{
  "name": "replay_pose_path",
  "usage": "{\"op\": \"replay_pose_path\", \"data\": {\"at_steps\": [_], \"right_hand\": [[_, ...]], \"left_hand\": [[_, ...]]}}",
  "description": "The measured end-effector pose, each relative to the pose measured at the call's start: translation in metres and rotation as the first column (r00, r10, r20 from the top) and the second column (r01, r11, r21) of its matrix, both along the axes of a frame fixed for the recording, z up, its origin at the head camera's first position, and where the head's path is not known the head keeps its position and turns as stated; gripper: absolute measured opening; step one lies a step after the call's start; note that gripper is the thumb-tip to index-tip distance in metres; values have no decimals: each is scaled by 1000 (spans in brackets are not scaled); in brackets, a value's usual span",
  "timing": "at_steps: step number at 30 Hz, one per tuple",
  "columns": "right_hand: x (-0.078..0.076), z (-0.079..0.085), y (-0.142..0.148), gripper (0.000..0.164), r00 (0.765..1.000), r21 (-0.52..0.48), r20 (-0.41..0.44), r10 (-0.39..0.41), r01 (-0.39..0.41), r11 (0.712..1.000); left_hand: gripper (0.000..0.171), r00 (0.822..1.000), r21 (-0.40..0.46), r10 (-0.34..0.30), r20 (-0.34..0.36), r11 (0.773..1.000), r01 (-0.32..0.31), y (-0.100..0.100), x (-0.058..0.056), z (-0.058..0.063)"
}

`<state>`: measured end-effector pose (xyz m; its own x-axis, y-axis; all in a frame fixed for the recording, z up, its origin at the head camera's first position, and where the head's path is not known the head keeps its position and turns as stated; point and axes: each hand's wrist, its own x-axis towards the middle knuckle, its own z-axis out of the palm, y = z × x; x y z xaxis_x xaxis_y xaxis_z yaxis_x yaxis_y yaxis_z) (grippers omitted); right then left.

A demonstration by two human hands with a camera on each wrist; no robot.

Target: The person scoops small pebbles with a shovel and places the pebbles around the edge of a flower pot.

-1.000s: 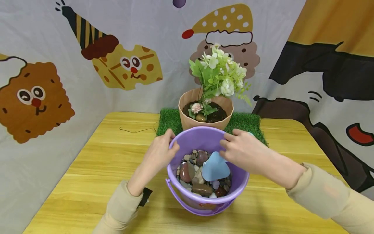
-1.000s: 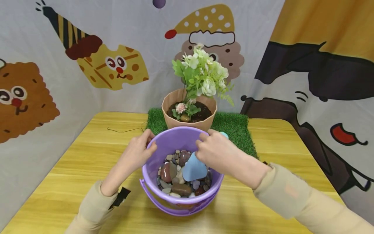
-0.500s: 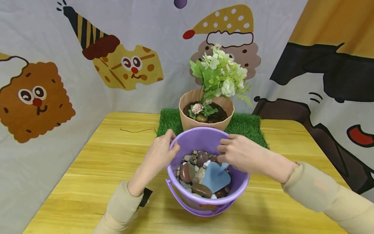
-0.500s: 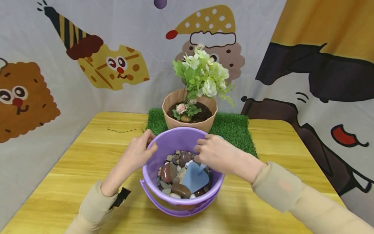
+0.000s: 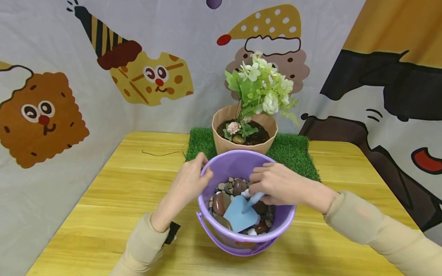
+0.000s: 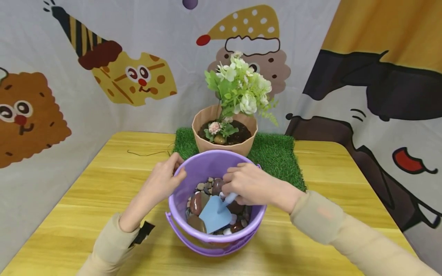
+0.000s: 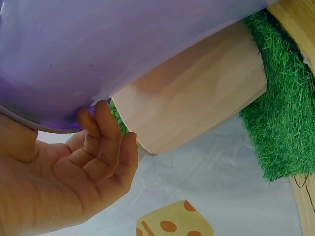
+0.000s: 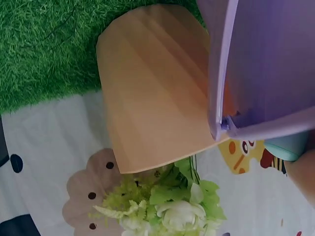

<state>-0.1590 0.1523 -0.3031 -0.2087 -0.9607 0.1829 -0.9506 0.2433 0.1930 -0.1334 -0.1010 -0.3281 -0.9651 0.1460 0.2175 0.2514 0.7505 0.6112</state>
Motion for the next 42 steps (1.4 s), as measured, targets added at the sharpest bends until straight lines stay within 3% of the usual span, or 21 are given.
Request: {"op": "replay_pose_path", "data": {"at_steps": [17, 26, 42], "right_hand": [[-4, -11, -6, 21, 995, -153, -55, -84, 74, 985], [-3, -5, -1, 25, 994, -227, -14, -109, 103, 968], [-3, -5, 0, 24, 995, -250, -12, -95, 89, 964]], "left_hand": [[11, 1000, 17, 4, 16, 1000, -4, 1, 1, 1], [12, 1000, 3, 5, -17, 1000, -5, 0, 1, 0], [11, 999, -19, 6, -41, 1000, -7, -1, 2, 0]]}}
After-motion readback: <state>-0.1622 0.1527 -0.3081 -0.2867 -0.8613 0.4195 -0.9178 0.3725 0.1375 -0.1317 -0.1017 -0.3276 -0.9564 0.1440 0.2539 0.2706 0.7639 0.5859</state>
